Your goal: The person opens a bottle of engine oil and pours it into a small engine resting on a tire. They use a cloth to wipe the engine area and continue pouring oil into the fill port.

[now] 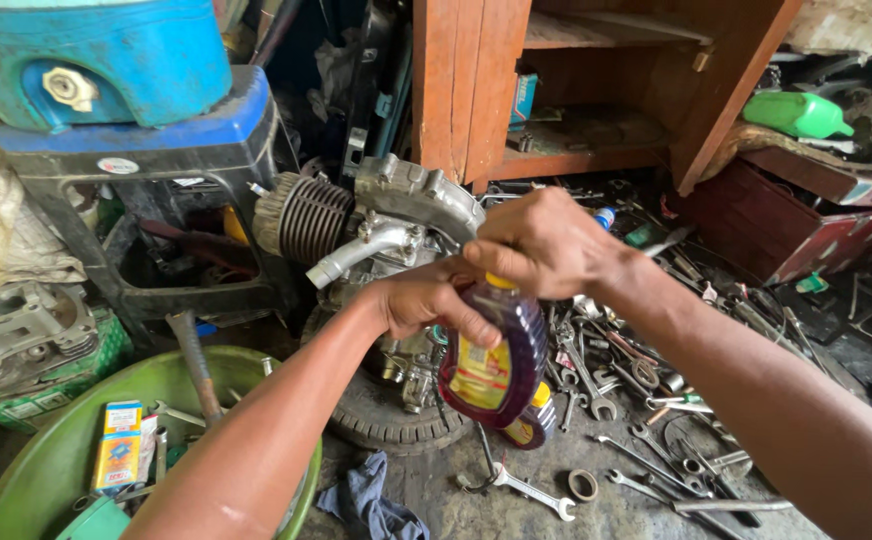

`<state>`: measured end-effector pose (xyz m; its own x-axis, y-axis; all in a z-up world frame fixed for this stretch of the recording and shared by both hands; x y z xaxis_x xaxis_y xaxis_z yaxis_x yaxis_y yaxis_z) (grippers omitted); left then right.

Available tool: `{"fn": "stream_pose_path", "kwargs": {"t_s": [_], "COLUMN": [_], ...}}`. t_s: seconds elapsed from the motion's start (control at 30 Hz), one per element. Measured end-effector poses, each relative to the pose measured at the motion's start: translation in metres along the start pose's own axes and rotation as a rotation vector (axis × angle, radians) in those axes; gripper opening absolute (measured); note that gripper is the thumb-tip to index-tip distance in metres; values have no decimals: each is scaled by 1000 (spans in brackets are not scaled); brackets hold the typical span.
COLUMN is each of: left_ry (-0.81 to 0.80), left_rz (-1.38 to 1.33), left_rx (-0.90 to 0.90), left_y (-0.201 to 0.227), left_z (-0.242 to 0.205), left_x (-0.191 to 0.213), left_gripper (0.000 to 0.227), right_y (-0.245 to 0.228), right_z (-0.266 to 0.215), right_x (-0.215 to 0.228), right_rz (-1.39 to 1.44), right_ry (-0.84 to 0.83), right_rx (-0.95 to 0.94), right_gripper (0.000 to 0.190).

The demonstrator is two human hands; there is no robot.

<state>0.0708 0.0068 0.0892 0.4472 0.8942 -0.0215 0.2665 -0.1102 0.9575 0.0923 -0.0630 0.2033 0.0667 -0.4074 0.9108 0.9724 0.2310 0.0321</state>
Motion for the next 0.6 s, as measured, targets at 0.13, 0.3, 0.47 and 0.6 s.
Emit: {"fn": "stream_pose_path", "kwargs": {"t_s": [0.13,0.3,0.47,0.6], "left_ry": [234,489,451,491], "left_rz": [-23,201,182,241], "left_rx": [-24,71,63,79], "left_y": [3,-7,-14,-18], "left_z": [0,-6,-7,-7], "left_x": [15,37,38,40], "left_gripper": [53,57,55,55], "right_y": [26,25,36,30], "right_z": [-8,-5,-11,-8], "right_x": [0,-15,-27,-33], "right_rz": [-85,186,396,265], "right_ry": [-254,-204,-182,-339], "right_rx": [-402,-241,-265,-397], "right_gripper": [50,27,46,46]}}
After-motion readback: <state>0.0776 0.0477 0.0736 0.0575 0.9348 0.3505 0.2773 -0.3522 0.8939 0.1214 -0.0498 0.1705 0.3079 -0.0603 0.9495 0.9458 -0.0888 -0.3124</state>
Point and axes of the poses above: each hand's wrist, its own z-axis towards the middle knuckle, its own x-axis out of the back of the hand, y = z × x, the point moved 8 cm from there along z, towards the middle knuckle, and after that the axes turned 15 degrees about x, right-handed, at the moved point
